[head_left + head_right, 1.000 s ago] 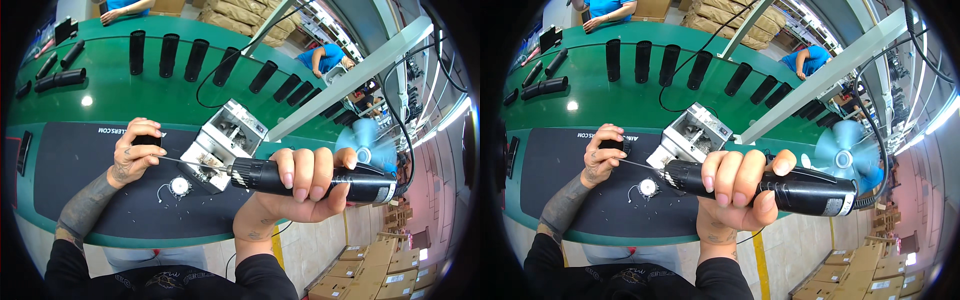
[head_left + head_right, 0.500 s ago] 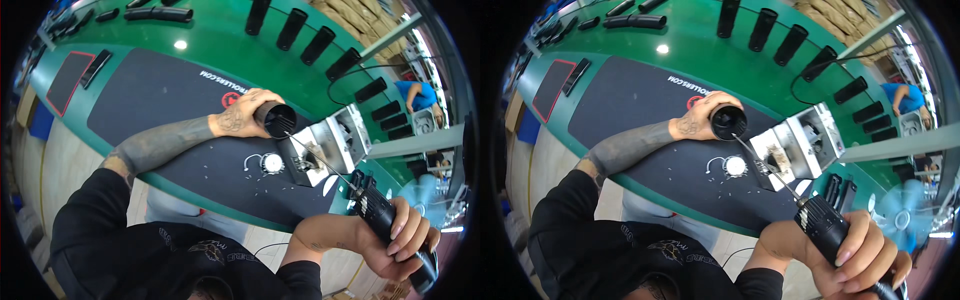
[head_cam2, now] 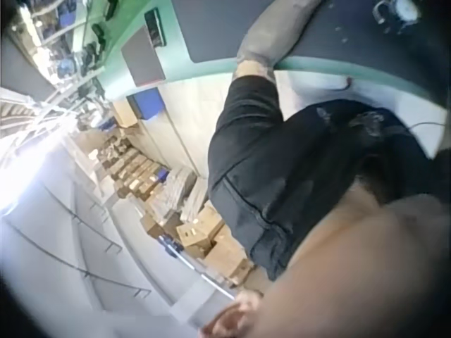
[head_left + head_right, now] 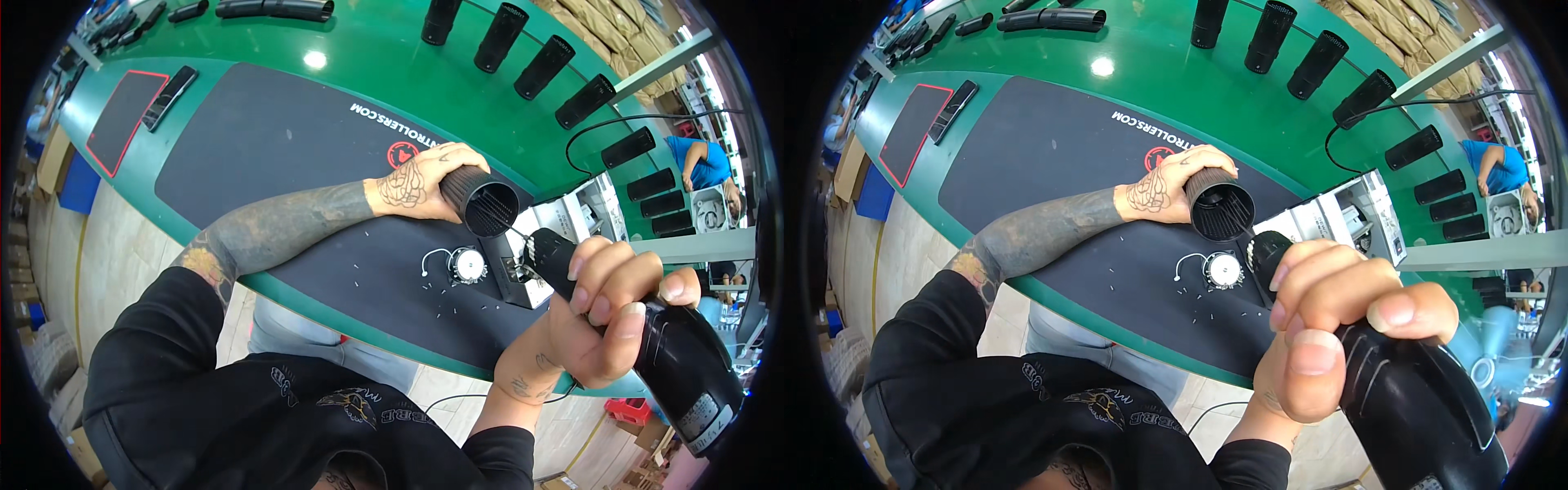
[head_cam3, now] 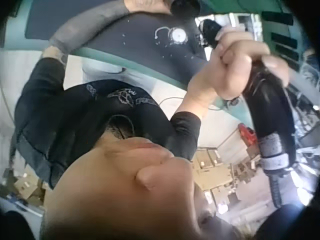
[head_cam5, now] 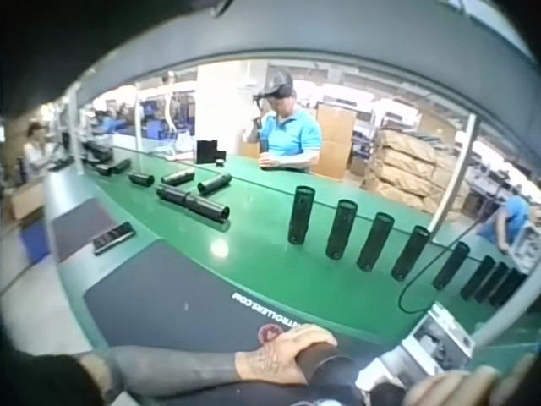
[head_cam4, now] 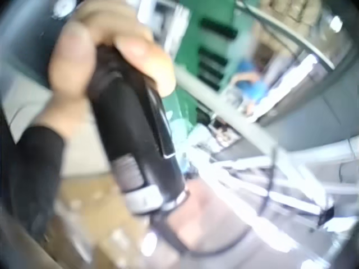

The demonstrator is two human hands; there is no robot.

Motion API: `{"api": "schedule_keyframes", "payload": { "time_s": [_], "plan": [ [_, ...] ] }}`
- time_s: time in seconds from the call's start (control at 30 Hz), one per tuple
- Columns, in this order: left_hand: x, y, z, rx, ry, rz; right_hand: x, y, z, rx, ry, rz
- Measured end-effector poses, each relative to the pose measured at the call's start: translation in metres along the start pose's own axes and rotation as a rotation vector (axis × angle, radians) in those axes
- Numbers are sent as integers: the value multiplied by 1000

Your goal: Assemble cylindrical mechanical components using an electric screwdriver at a production workstation.

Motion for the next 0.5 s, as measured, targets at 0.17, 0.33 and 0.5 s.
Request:
{"api": "schedule_keyframes", "payload": {
  "time_s": [0.17, 0.33, 0.5],
  "plan": [
    [4, 3, -3, -4, 3, -11, 2, -6, -8, 17, 16, -9],
    [3, 2, -2, 15, -44, -12, 2, -1, -18, 40, 5, -46],
    [1, 2, 3, -102, -76, -46, 9, 4, -16, -54, -76, 14]
  ]
}}
Point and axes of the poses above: each hand's wrist, its own x-axis towards the middle knuckle, its own y-axis out of the palm, z = x × y, the point moved 2 cm from there along x, towards the middle knuckle, and after that the axes turned 12 degrees about z, right-handed, at the moved point
